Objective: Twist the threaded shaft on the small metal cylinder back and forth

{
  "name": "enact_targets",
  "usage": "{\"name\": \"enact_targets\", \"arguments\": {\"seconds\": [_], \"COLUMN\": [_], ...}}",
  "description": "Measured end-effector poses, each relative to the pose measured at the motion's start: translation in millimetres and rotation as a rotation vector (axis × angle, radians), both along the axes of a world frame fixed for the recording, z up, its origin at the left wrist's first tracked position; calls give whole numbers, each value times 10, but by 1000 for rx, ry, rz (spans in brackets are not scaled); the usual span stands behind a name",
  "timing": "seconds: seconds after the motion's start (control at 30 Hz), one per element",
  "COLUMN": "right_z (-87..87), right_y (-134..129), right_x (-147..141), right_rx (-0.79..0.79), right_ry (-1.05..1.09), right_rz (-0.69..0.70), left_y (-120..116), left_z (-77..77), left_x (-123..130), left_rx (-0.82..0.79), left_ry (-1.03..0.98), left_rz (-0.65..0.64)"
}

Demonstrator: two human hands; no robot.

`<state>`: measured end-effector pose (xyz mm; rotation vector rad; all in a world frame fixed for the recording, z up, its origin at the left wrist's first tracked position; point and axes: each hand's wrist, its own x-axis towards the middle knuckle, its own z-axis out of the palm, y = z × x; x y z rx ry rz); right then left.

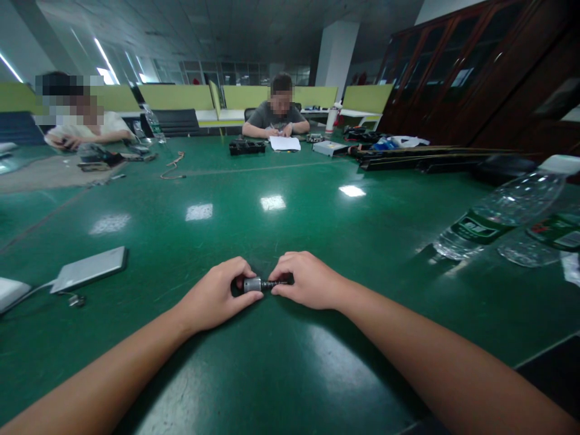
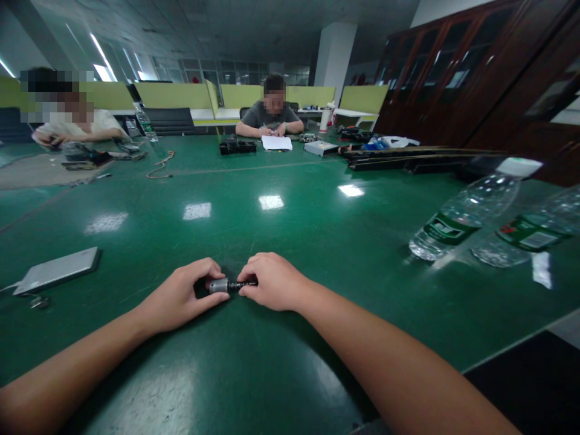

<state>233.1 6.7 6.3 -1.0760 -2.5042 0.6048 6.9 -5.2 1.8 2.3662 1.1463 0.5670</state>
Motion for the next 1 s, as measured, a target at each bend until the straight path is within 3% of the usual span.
{"name": "enact_targets", "arguments": {"seconds": [1.0], "right_z": [42], "right_y": [29], "right_x": [76], "right_rx": [-79], "right_ry": [0], "right_rz": [-72], "left_y": [10], "left_z": [-8], "left_x": [-20], "left_rx": [2], "left_ry": [1], "left_rz": [14]}}
